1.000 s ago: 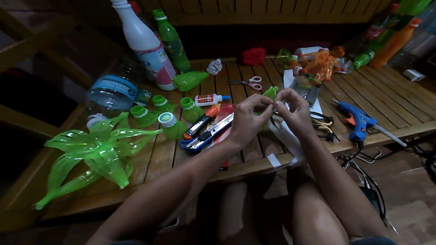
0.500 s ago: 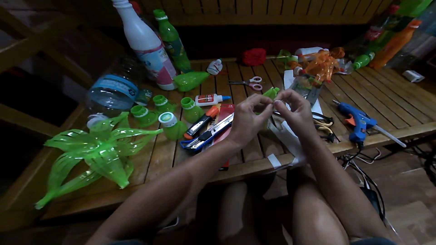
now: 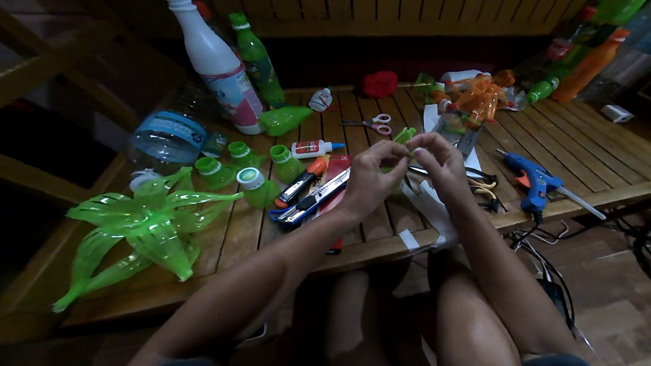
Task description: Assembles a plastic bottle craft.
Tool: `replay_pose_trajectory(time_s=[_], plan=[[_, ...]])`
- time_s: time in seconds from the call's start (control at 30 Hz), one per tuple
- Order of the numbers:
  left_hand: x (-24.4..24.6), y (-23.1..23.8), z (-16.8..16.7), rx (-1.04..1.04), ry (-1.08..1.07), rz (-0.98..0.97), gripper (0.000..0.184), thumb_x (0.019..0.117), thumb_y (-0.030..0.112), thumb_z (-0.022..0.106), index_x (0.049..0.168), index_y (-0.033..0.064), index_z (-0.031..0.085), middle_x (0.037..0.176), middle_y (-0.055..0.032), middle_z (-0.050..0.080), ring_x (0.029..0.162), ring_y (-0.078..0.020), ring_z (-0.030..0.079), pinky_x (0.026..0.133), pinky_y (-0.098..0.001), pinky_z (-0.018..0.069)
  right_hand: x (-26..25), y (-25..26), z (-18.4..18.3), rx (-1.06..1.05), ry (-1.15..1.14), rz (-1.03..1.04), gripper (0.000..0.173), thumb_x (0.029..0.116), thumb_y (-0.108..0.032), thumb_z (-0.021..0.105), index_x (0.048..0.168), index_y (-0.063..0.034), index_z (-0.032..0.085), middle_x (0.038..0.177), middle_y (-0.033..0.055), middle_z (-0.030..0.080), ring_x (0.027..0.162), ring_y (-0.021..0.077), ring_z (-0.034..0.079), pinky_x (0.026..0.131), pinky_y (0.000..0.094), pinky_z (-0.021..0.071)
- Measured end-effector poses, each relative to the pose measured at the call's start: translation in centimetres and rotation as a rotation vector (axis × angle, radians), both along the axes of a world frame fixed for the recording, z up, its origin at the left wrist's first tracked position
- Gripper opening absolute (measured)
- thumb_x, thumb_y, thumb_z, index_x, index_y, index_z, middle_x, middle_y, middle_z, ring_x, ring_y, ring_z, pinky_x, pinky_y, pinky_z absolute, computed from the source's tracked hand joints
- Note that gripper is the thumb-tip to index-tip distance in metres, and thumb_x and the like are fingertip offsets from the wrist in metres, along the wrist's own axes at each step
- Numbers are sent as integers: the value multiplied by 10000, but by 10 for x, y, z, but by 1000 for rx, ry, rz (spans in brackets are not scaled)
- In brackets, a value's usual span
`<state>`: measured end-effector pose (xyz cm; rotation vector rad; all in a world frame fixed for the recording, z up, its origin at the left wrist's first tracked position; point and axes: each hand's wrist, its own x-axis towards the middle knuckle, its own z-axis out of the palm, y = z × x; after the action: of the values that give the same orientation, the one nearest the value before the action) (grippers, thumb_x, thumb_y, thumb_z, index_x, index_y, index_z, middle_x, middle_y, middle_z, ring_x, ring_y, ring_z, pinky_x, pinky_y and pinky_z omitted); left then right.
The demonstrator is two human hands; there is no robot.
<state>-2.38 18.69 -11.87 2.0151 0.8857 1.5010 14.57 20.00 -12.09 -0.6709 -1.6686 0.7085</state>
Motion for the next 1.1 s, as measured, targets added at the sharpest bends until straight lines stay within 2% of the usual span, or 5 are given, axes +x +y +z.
replay_pose_trajectory(time_s=[0.3, 0.47, 0.63, 0.8, 1.1], plan=[[-2, -2, 0, -13, 33, 10, 114, 961, 49, 659, 1038, -26, 699, 997, -99, 698, 853, -61, 681, 787, -203, 577, 17, 2, 32, 13, 212, -25, 212, 1045, -190, 495, 1186, -87, 616, 1000, -93, 662, 957, 41, 644, 919, 300, 547], [-1, -1, 1, -84, -3, 20, 132, 974, 86, 649, 1047, -13, 699, 964, -74, 712, 834, -41, 681, 780, -199, 574, 34, -12, 57, 169, 432, -81, 165, 1066, -138, 474, 1009, -205, 613, 833, -117, 683, 836, 45, 681, 855, 280, 581], [-3, -2, 7, -175, -68, 27, 129, 989, 84, 634, 1064, -10, 683, 963, -46, 704, 813, -9, 665, 763, -181, 565, 7, -21, 28, 135, 147, -223, 346, 1106, -211, 401, 834, -160, 608, 735, -126, 650, 736, 6, 652, 761, 253, 575], [-5, 1, 8, -171, -139, 23, 125, 993, 89, 638, 1071, -3, 671, 954, -33, 697, 819, -21, 666, 776, -192, 568, -14, -31, 13, 73, -175, -254, 191, 1032, -92, 566, 1142, 47, 634, 1036, 105, 682, 865, 60, 676, 791, 218, 578], [-6, -2, 14, -226, -163, 21, 108, 991, 87, 652, 1063, 10, 676, 926, -14, 699, 783, -3, 660, 749, -171, 561, -23, -24, 8, -79, -34, -270, 144, 1012, -114, 618, 1110, -12, 646, 973, 44, 673, 796, 37, 672, 720, 206, 589]])
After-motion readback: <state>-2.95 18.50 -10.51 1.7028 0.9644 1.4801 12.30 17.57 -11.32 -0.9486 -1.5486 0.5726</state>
